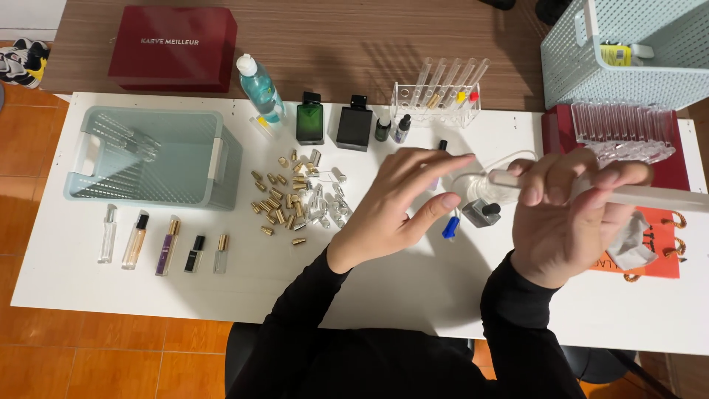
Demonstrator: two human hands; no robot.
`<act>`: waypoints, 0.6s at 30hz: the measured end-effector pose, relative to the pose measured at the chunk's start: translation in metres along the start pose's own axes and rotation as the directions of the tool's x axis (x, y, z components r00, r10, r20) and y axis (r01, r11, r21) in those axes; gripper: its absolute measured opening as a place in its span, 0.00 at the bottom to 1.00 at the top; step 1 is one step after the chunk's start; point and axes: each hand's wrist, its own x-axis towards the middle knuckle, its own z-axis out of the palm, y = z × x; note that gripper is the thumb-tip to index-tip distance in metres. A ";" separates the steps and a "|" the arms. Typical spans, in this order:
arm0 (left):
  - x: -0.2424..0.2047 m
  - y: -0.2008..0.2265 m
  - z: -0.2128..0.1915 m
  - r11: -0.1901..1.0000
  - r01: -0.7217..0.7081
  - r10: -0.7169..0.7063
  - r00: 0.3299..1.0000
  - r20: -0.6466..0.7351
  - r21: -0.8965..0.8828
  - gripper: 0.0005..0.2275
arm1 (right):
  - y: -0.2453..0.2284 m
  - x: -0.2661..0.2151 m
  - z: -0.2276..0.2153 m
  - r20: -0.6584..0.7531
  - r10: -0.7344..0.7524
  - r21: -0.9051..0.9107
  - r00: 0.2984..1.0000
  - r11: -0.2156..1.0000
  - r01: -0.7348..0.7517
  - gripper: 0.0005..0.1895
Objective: Transferring liquid using a syringe into small perfume vials at a workspace.
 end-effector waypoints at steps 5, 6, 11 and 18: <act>-0.005 -0.019 0.015 0.997 0.006 -0.002 0.999 0.050 -0.083 0.10 | 0.009 0.000 0.001 0.024 0.142 0.081 0.990 0.986 -0.143 0.09; -0.009 -0.024 0.018 0.998 0.041 -0.038 0.996 0.086 -0.043 0.09 | 0.010 -0.002 0.001 0.032 0.171 0.092 0.985 0.980 -0.174 0.10; -0.007 -0.030 0.013 0.996 0.086 -0.086 0.989 0.117 0.013 0.07 | 0.002 0.009 0.027 0.023 0.236 0.096 0.971 0.967 -0.237 0.10; -0.006 -0.029 0.009 0.997 0.061 -0.051 0.982 0.183 -0.051 0.05 | 0.006 0.017 0.016 -0.018 0.293 0.375 0.956 0.888 -0.265 0.16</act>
